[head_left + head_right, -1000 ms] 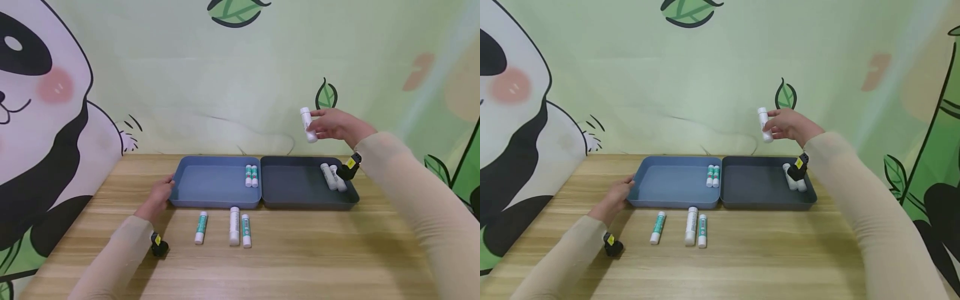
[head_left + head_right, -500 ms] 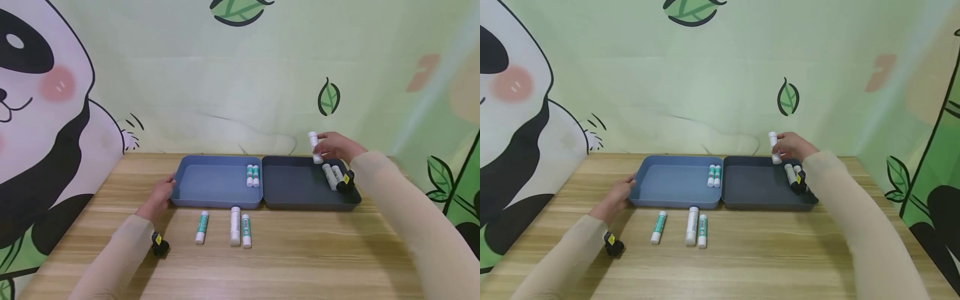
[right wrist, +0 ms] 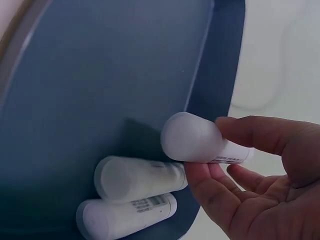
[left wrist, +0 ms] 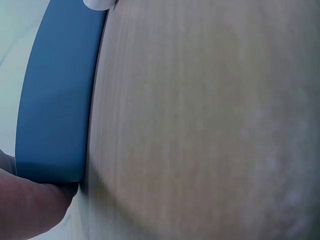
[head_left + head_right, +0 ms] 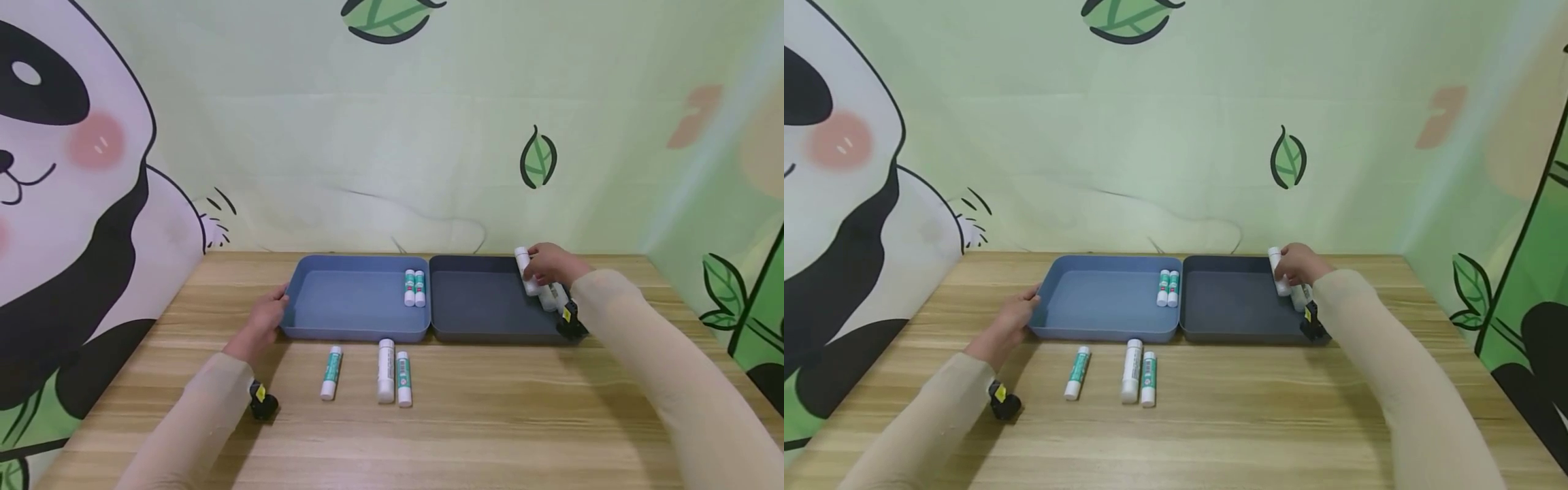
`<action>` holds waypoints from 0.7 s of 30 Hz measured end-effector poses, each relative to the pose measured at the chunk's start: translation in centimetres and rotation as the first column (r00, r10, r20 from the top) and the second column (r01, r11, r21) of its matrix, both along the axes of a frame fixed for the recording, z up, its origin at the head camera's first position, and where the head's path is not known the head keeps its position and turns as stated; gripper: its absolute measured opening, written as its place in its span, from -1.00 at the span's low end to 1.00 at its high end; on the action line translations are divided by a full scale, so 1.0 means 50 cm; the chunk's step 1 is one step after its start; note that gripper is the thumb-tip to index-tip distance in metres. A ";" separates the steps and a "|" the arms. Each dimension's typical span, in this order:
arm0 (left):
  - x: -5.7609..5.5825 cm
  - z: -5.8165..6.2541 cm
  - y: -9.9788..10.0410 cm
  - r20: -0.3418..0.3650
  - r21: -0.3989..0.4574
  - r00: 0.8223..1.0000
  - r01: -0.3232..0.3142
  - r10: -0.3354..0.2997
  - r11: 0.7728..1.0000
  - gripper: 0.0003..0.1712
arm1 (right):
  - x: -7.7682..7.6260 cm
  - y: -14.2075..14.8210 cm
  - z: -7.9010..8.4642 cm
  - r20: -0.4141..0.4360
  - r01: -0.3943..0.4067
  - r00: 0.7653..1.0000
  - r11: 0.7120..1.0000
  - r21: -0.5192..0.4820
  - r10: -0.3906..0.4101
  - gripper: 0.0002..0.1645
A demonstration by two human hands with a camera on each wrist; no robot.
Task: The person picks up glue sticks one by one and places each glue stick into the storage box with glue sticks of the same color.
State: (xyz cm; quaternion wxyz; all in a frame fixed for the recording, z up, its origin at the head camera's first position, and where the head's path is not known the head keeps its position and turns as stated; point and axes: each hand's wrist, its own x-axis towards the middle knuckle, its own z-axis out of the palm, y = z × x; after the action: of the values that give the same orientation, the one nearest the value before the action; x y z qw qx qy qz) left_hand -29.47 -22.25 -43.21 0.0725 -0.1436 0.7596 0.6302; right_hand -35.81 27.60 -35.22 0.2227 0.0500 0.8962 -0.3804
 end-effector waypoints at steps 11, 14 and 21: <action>0.000 -0.005 0.001 0.007 -0.001 1.000 0.003 -0.003 1.000 -0.39 | 0.002 -0.002 -0.010 0.019 -0.087 0.996 0.987 0.136 0.085 -0.06; 0.001 -0.001 0.003 0.024 -0.002 1.000 -0.003 0.003 1.000 -0.39 | 0.002 -0.005 -0.007 0.014 -0.087 0.996 0.984 0.153 0.086 -0.07; -0.004 -0.001 0.001 0.038 0.003 0.999 -0.015 0.015 1.000 -0.39 | 0.005 -0.013 -0.006 -0.050 -0.113 0.990 0.965 0.236 0.128 -0.23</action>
State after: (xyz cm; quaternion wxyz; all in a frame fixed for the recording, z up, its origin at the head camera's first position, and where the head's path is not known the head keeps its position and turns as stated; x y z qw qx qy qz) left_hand -29.68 -22.18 -43.27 0.0826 -0.1612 0.7561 0.6289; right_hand -35.56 26.95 -35.52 0.2088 0.0088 0.9428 -0.2598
